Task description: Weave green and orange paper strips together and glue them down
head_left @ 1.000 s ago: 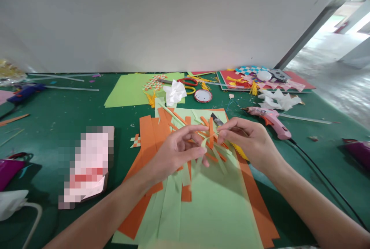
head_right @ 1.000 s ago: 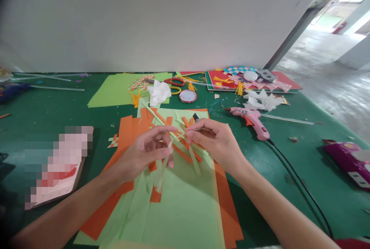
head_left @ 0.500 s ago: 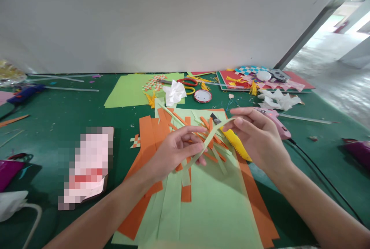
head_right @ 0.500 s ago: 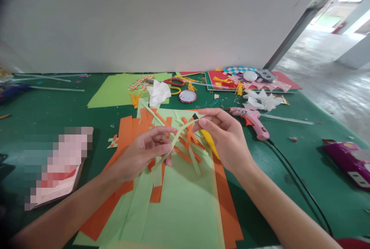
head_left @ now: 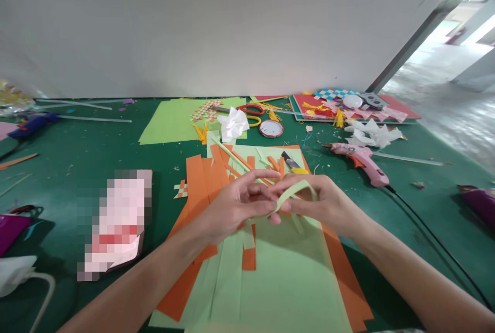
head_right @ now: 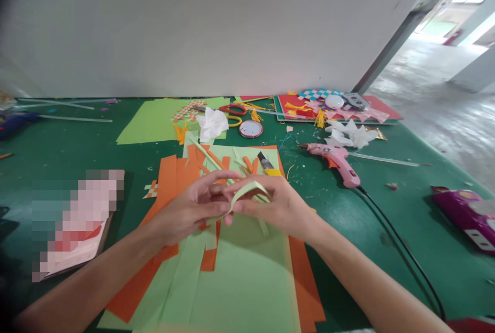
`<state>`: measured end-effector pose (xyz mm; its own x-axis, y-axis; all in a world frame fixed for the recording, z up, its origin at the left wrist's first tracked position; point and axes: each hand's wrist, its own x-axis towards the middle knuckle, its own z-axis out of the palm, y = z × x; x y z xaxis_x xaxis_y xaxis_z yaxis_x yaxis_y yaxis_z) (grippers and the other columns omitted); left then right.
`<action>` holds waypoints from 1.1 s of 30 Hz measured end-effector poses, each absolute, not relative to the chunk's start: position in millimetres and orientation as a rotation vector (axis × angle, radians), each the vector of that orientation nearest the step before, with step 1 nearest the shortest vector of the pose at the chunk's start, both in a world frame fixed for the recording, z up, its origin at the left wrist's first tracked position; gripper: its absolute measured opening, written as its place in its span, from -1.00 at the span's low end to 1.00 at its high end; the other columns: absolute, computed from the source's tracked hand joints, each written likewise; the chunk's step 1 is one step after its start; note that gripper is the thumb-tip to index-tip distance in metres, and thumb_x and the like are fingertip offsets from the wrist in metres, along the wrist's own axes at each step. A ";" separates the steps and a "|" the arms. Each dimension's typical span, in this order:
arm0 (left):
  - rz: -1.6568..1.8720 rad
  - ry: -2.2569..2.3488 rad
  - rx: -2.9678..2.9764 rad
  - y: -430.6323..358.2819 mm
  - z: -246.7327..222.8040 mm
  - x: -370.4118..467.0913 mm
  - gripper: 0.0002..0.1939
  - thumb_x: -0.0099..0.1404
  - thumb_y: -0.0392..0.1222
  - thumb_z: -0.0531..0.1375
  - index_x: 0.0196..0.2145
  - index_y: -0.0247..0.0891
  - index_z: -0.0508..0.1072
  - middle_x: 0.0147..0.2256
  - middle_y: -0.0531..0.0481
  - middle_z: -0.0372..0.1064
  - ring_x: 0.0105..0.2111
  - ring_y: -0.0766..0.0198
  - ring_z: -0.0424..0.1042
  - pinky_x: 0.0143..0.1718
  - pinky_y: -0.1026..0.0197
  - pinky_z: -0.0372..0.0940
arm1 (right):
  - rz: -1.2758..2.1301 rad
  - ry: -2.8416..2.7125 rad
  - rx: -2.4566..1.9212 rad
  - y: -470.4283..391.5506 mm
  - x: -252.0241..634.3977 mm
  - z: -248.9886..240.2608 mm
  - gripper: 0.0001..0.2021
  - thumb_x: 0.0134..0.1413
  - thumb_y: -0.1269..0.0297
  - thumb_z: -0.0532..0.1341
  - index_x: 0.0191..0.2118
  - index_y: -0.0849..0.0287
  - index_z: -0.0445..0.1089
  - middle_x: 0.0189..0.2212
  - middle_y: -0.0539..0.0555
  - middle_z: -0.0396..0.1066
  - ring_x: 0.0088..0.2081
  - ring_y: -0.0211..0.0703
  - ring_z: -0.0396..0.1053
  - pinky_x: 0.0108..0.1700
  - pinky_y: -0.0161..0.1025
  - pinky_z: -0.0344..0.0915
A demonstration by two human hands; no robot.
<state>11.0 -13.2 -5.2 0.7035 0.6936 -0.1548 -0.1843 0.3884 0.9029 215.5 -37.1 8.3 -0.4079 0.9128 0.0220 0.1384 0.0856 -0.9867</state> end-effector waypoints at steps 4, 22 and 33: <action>0.559 0.581 1.029 -14.4 -3.6 12.2 -0.58 0.24 -0.26 0.30 0.04 -0.09 0.37 -0.31 0.05 0.37 -0.39 0.31 0.51 -0.26 0.25 0.32 | 1.283 -1.760 -1.029 -37.4 214.5 6.8 -0.90 0.06 0.25 0.33 -0.27 0.07 0.55 -0.38 0.01 0.53 -0.29 -0.18 0.46 -0.18 -0.21 0.36; 0.517 0.881 2.555 -27.1 -21.1 23.2 -0.69 0.38 -0.08 0.13 0.05 -0.12 0.41 -0.02 -0.08 0.36 -0.01 0.04 0.25 0.03 -0.07 0.19 | 1.211 -1.009 -1.156 -29.7 220.2 6.9 -0.85 0.00 0.20 0.35 -0.42 0.14 0.43 -0.53 -0.01 0.42 -0.44 -0.23 0.39 -0.34 -0.29 0.27; 0.645 0.939 2.548 -28.6 -24.8 22.2 -0.69 0.39 -0.08 0.12 0.02 -0.24 0.40 -0.02 -0.10 0.37 0.02 0.07 0.27 0.07 -0.04 0.18 | 1.168 -1.024 -1.154 -29.2 221.9 4.9 -0.87 0.05 0.23 0.32 -0.42 0.15 0.45 -0.52 -0.02 0.41 -0.42 -0.27 0.37 -0.30 -0.31 0.27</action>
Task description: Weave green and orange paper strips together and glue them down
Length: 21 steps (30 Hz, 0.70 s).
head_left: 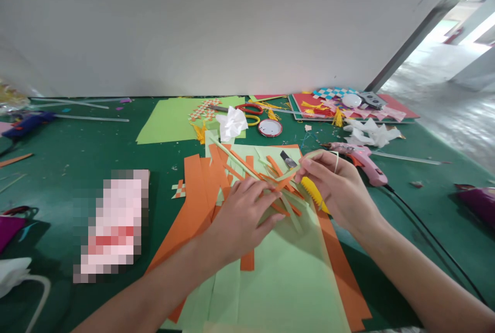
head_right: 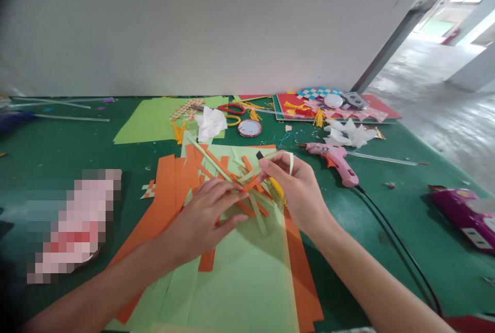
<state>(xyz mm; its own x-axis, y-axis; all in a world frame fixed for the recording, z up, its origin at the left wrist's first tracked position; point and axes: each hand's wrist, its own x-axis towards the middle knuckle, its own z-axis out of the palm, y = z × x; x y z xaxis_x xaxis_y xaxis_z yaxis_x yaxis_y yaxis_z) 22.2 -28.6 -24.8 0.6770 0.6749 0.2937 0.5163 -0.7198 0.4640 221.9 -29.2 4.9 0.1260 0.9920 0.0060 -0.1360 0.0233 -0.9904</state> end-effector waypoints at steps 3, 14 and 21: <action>0.782 1.021 2.374 -27.0 -21.6 22.2 -0.78 0.39 -0.15 0.12 -0.05 -0.21 0.43 -0.05 -0.07 0.39 -0.02 0.15 0.33 0.04 0.06 0.23 | 1.142 -0.986 -1.125 -28.0 222.4 5.5 -0.89 0.06 0.25 0.31 -0.42 0.15 0.46 -0.52 -0.02 0.41 -0.43 -0.29 0.36 -0.31 -0.34 0.28; 0.816 1.214 2.090 -18.0 -19.1 18.6 -0.79 0.30 -0.05 0.23 -0.14 -0.15 0.41 -0.21 0.04 0.43 -0.25 0.24 0.42 -0.22 0.18 0.34 | 1.084 -0.903 -1.030 -25.9 222.6 7.4 -0.93 0.06 0.35 0.30 -0.42 0.15 0.48 -0.53 -0.04 0.36 -0.44 -0.33 0.35 -0.38 -0.40 0.29; 0.748 1.073 2.588 -23.9 -28.9 22.6 -0.85 0.32 -0.13 0.22 -0.26 -0.27 0.40 -0.20 -0.04 0.40 -0.11 0.11 0.29 -0.07 0.06 0.28 | 1.090 -0.922 -1.055 -26.8 220.7 7.9 -0.91 0.07 0.35 0.29 -0.44 0.15 0.47 -0.55 -0.03 0.37 -0.45 -0.32 0.34 -0.37 -0.38 0.30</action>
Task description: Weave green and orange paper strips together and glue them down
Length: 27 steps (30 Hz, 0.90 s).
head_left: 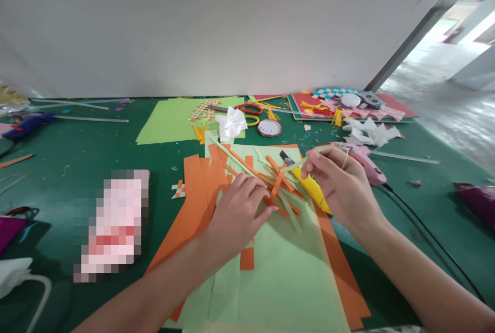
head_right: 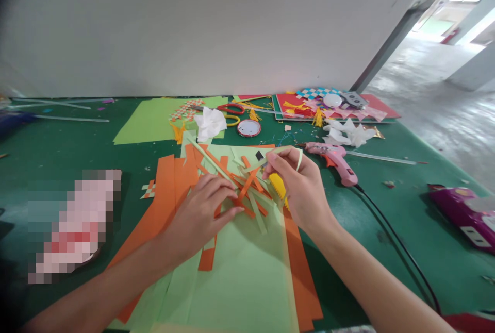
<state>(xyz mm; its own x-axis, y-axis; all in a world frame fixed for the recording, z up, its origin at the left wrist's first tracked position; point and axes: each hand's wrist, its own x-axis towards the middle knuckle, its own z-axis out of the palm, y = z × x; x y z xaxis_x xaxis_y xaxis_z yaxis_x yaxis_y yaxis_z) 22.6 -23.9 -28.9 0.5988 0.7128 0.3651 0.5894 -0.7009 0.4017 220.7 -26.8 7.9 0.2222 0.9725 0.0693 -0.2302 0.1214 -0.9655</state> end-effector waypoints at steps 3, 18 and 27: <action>0.729 1.113 2.586 -23.6 -29.9 23.7 -0.93 0.33 -0.22 0.19 -0.31 -0.27 0.39 -0.23 -0.03 0.40 -0.13 0.13 0.29 -0.09 0.07 0.28 | 1.101 -0.924 -1.062 -28.1 220.3 9.3 -0.91 0.08 0.35 0.28 -0.44 0.15 0.47 -0.55 -0.03 0.36 -0.45 -0.32 0.33 -0.37 -0.37 0.29; 0.709 1.244 2.219 -21.6 -15.8 18.4 -0.86 0.43 -0.24 0.04 -0.26 -0.20 0.38 -0.26 0.04 0.37 -0.22 0.24 0.35 -0.18 0.14 0.27 | 0.969 -0.907 -1.025 -25.0 228.8 12.7 -0.90 0.09 0.39 0.26 -0.43 0.15 0.44 -0.52 -0.04 0.32 -0.45 -0.32 0.32 -0.36 -0.35 0.28; 0.895 1.066 1.804 -18.5 -16.3 18.1 -0.88 0.41 -0.20 0.06 -0.26 -0.21 0.37 -0.20 0.01 0.28 -0.30 0.35 0.41 -0.34 0.31 0.39 | 0.949 -0.927 -1.058 -23.7 229.8 10.0 -0.93 0.09 0.34 0.27 -0.41 0.12 0.42 -0.50 -0.05 0.29 -0.46 -0.30 0.30 -0.36 -0.32 0.27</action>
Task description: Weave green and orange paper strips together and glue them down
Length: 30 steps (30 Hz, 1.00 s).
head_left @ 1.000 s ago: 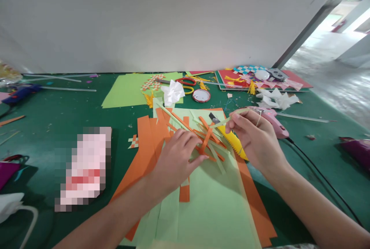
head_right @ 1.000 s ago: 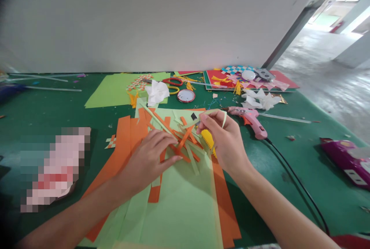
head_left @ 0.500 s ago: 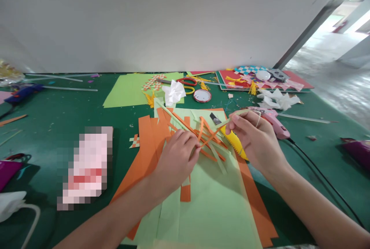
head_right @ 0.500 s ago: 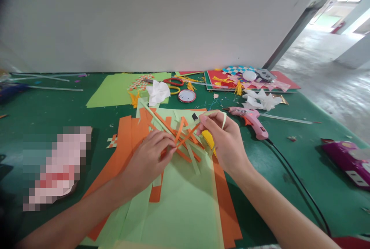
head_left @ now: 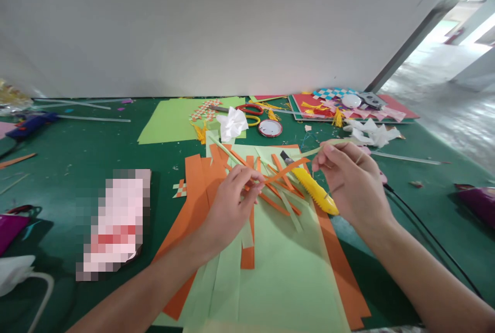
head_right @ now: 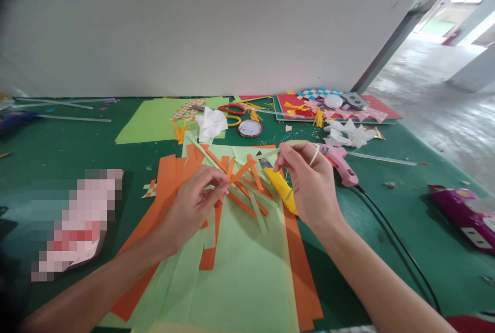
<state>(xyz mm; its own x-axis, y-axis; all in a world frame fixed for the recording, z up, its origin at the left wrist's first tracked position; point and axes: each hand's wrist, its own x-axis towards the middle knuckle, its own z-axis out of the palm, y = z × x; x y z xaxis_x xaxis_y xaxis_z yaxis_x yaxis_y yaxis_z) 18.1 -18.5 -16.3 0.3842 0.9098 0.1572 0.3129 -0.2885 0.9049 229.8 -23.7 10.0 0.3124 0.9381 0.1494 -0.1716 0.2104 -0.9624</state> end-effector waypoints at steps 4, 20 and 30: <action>0.943 0.965 1.663 -19.9 -10.0 18.8 -0.89 0.39 -0.18 0.11 -0.28 -0.23 0.38 -0.26 0.02 0.24 -0.36 0.37 0.42 -0.36 0.30 0.44 | 0.987 -0.968 -1.056 -24.8 229.3 7.7 -0.93 0.10 0.31 0.27 -0.40 0.11 0.43 -0.49 -0.04 0.31 -0.45 -0.30 0.30 -0.33 -0.30 0.28; 0.990 0.821 1.875 -23.2 -9.8 19.6 -0.93 0.27 -0.26 0.25 -0.40 -0.24 0.48 -0.26 -0.03 0.33 -0.24 0.30 0.41 -0.33 0.32 0.44 | 0.834 -1.293 -1.261 -35.1 219.0 10.3 -0.93 0.11 0.24 0.25 -0.35 0.09 0.45 -0.54 -0.04 0.39 -0.48 -0.24 0.35 -0.41 -0.28 0.26; 0.864 0.585 2.256 -24.6 -15.4 15.9 -0.88 0.35 -0.36 0.13 -0.25 -0.24 0.47 -0.22 -0.06 0.36 -0.25 0.32 0.42 -0.26 0.29 0.37 | 0.725 -1.786 -1.391 -38.9 212.1 8.0 -0.89 0.14 0.28 0.19 -0.32 0.09 0.48 -0.43 -0.01 0.51 -0.41 -0.19 0.41 -0.36 -0.27 0.28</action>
<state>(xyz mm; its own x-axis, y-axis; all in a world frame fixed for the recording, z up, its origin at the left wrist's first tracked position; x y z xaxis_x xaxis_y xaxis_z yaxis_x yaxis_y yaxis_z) 15.9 -24.6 -15.4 0.6839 0.5950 0.4222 0.1712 -0.6934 0.7000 212.1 -38.9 8.0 -0.1320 0.9681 0.2130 0.5458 0.2503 -0.7996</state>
